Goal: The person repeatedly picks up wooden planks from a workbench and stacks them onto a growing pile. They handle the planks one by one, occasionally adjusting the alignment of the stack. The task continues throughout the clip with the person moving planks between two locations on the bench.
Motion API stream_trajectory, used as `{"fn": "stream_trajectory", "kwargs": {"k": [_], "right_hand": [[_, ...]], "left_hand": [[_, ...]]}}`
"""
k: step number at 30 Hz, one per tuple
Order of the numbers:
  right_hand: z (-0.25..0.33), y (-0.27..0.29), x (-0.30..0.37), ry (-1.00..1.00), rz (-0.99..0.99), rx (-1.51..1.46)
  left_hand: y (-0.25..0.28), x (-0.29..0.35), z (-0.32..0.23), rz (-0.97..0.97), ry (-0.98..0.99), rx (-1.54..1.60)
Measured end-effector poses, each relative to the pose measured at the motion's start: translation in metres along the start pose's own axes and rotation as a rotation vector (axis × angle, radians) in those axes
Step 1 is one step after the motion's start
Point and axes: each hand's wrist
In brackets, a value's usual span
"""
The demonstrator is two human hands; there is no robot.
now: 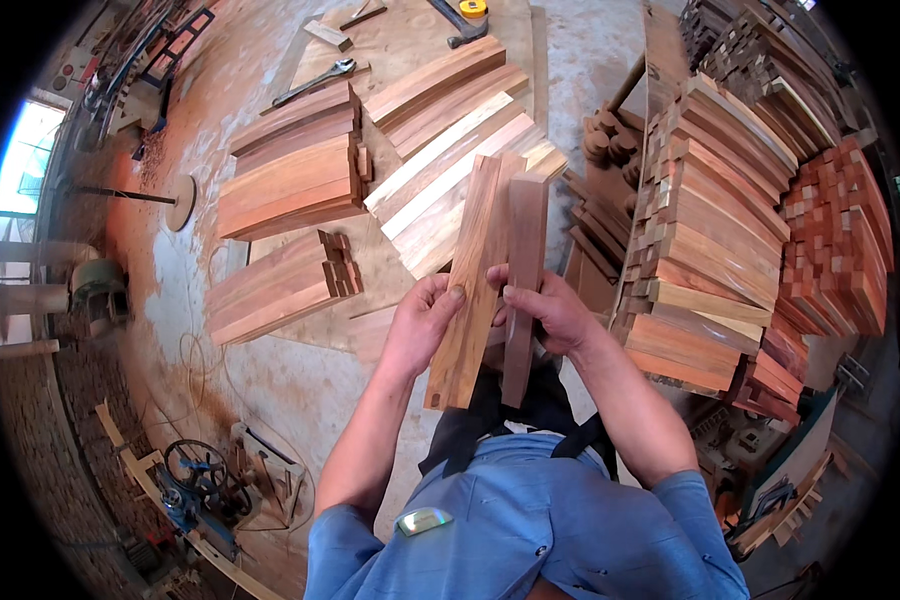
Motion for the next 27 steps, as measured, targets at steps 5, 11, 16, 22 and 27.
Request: {"fn": "stream_trajectory", "kwargs": {"k": [5, 11, 16, 22, 27], "right_hand": [[-0.002, -0.003, -0.001, -0.028, 0.002, -0.046], [-0.002, -0.007, 0.000, -0.026, 0.018, -0.031], [-0.006, -0.008, 0.000, -0.062, 0.057, -0.096], [-0.011, -0.011, 0.001, -0.054, 0.088, -0.060], [-0.014, -0.014, 0.000, -0.090, 0.075, -0.029]], "left_hand": [[0.005, -0.003, 0.000, -0.017, -0.025, -0.055], [0.009, -0.001, -0.006, 0.014, -0.075, -0.144], [0.013, 0.003, -0.011, 0.024, -0.148, -0.235], [0.033, 0.000, -0.017, 0.109, -0.131, -0.284], [0.039, 0.004, -0.025, 0.064, -0.231, -0.553]]}}
Point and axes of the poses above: each hand's wrist, its own x-axis away from the middle knuckle, its own y-axis out of the back of the hand, z = x × y, and after that the axes turned 15 degrees about -z, right-handed
